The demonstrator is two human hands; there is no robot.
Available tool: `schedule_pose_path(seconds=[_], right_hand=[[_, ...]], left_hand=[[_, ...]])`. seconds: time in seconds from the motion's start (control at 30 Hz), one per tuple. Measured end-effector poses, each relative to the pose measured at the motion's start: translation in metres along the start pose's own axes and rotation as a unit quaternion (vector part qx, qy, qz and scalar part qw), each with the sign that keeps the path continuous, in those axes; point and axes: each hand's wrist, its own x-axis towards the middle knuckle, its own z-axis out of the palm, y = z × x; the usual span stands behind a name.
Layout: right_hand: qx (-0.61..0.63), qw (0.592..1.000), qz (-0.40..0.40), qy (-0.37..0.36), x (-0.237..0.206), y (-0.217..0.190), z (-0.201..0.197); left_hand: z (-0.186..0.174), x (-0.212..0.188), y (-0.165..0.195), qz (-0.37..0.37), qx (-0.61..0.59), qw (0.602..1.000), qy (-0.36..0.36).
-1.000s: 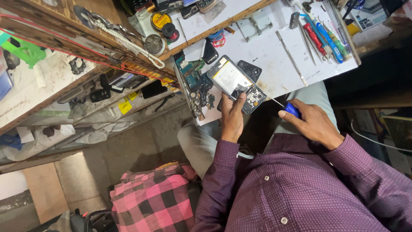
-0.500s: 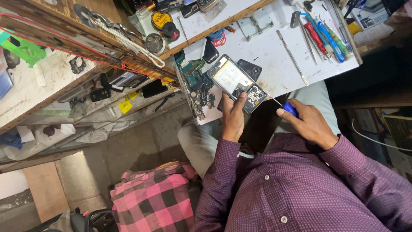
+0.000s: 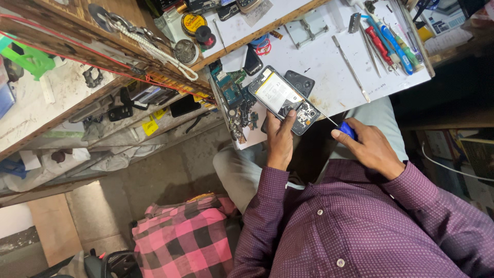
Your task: The person sits at a repair bench and pries open the back of a smartphone, working a screwdriver-like tool along the edge of the opened phone to separate components, holding the phone steady with the other hand.
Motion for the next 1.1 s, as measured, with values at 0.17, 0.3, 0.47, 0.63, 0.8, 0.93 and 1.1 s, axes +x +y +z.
schedule_pose_path(seconds=[0.17, 0.3, 0.47, 0.63, 0.8, 0.93, 1.1], right_hand=[[0.001, 1.000, 0.001, 0.005, -0.001, -0.002, 0.000], [0.012, 1.000, -0.013, 0.021, 0.002, -0.005, 0.000], [0.034, 0.998, -0.045, 0.026, 0.013, -0.012, -0.001], [0.043, 0.999, -0.016, 0.026, 0.010, -0.015, -0.007], [0.013, 1.000, 0.015, 0.024, -0.001, -0.007, -0.010], [0.016, 1.000, 0.012, 0.020, -0.003, -0.003, -0.004], [0.048, 0.998, 0.027, 0.037, 0.000, -0.002, 0.001]], left_hand=[[0.000, -0.001, -0.001, -0.001, -0.003, 1.000, 0.005], [0.000, 0.002, -0.002, 0.012, -0.010, 1.000, 0.005], [0.004, 0.017, -0.004, 0.023, -0.040, 0.999, 0.011], [0.008, 0.030, 0.000, 0.051, -0.085, 0.995, 0.013], [0.012, 0.021, -0.001, 0.069, -0.104, 0.992, 0.026], [0.014, 0.018, -0.003, 0.054, -0.117, 0.991, 0.036], [0.017, 0.019, -0.003, 0.067, -0.112, 0.991, 0.028]])
